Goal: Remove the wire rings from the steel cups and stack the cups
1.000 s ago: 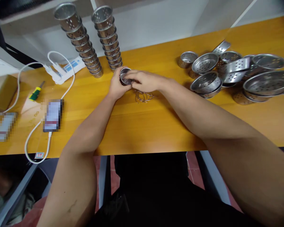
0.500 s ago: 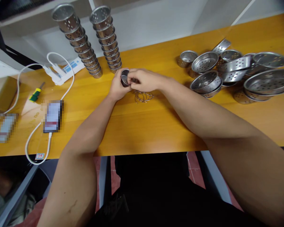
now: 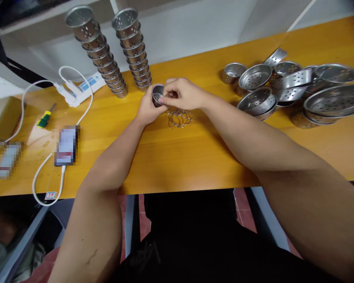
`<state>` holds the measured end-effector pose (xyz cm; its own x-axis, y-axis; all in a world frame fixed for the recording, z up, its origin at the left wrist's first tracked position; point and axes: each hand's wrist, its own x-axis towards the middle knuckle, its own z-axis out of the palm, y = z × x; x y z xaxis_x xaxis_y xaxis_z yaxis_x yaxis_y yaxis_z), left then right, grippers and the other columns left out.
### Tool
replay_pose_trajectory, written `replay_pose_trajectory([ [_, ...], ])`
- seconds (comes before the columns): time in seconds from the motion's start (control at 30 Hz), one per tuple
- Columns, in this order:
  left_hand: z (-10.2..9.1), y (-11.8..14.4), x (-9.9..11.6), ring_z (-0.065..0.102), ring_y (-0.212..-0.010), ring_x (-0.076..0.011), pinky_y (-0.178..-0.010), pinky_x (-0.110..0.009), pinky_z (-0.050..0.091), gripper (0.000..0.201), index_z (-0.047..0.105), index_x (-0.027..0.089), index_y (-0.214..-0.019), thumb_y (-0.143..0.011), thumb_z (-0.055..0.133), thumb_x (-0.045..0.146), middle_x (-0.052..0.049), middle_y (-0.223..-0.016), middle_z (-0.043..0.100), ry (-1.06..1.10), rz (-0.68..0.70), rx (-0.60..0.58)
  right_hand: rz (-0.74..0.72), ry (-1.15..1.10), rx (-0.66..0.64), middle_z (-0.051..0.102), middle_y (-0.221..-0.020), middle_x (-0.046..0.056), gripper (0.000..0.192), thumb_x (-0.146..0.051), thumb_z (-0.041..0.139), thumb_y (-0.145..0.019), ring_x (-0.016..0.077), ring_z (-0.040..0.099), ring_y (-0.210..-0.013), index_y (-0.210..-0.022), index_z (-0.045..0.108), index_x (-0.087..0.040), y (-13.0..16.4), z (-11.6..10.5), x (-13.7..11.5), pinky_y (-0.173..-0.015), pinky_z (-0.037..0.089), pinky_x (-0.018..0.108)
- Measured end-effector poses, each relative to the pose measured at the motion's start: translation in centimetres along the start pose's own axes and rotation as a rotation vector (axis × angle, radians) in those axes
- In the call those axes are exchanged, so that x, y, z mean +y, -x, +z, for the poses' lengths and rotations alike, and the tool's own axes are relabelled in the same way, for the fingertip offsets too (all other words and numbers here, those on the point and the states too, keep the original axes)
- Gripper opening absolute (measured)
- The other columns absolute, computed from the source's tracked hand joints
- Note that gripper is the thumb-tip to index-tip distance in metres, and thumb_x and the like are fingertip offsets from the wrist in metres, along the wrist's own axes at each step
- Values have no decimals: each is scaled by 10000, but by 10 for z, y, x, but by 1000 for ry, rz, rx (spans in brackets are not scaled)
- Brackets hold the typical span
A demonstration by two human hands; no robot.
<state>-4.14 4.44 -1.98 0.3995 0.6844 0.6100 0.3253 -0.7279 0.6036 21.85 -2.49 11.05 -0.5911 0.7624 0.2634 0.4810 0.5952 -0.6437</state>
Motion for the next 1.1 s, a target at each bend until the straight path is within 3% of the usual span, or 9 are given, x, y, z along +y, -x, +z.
replay_pose_trajectory([
  [0.2, -2, -2, 1, 828, -1517, -400, -1466, -703, 614, 889, 687, 311, -1604, -963, 1092, 775, -92, -1475, 830, 39, -49, 2, 16, -76, 89, 695, -981, 82, 673, -944, 834, -1093, 339, 666, -1036, -920, 661, -317, -6, 15, 8, -978, 627, 521],
  [0.33, 0, -1, -2, 827, -1539, -415, -1462, -697, 630, 1010, 698, 310, -1606, -890, 1112, 890, -109, -1529, 833, 62, -61, -14, 64, -334, 230, 594, -807, 32, 929, -1245, 730, -902, 256, 542, -853, -859, 602, -325, -15, 19, 15, -843, 507, 476],
  [0.43, 2, 2, -8, 823, -1526, -422, -1444, -694, 649, 1062, 709, 292, -1609, -857, 1119, 919, -143, -1558, 819, 60, -98, -31, 173, -511, 357, 551, -747, -3, 994, -1322, 640, -820, 194, 444, -737, -868, 558, -332, -19, 16, 18, -756, 429, 442],
  [0.53, 1, 2, -13, 770, -1585, -452, -1488, -724, 605, 1093, 739, 292, -1549, -775, 1160, 940, -160, -1575, 773, 30, -146, 49, 176, -401, 383, 577, -704, 15, 886, -1206, 633, -922, 202, 487, -708, -840, 578, -325, -15, 11, 20, -775, 486, 447],
  [0.6, -2, 1, -16, 722, -1647, -465, -1532, -744, 553, 1104, 733, 309, -1527, -748, 1168, 960, -154, -1593, 741, 21, -175, 136, 173, -257, 265, 604, -682, 36, 729, -1000, 728, -1022, 231, 547, -704, -801, 604, -316, -8, 9, 20, -788, 540, 462],
  [0.73, -3, 0, -27, 733, -1666, -407, -1532, -710, 551, 1086, 586, 342, -1648, -907, 1048, 988, -129, -1596, 721, 90, -201, 169, 199, -54, 49, 626, -695, 35, 473, -617, 906, -1067, 273, 618, -750, -832, 653, -294, 7, 9, 23, -791, 627, 474],
  [0.87, 4, -1, -43, 800, -1603, -397, -1452, -698, 638, 1155, 549, 338, -1658, -883, 1004, 1063, -148, -1562, 767, 189, -225, 165, 159, 36, 112, 825, -994, 106, 368, -587, 964, -1093, 324, 760, -912, -1117, 796, -259, 9, 14, 34, -962, 744, 538],
  [1.0, 3, -3, -38, 820, -1621, -429, -1454, -682, 659, 1215, 703, 313, -1581, -729, 1083, 1092, -150, -1627, 826, 281, -229, 84, 108, -29, 152, 806, -1628, 207, 853, -740, 989, -1090, 381, 846, -1196, -1740, 716, -260, 4, 16, 46, -1084, 770, 572],
  [1.1, -4, -4, -28, 807, -1657, -456, -1478, -691, 640, 1252, 763, 294, -1621, -702, 1118, 1066, -163, -1663, 839, 325, -236, 6, 78, -122, 34, 778, -1709, 190, 1135, -944, 983, -1043, 412, 817, -1398, -1908, 609, -311, 3, 12, 47, -1169, 744, 570],
])
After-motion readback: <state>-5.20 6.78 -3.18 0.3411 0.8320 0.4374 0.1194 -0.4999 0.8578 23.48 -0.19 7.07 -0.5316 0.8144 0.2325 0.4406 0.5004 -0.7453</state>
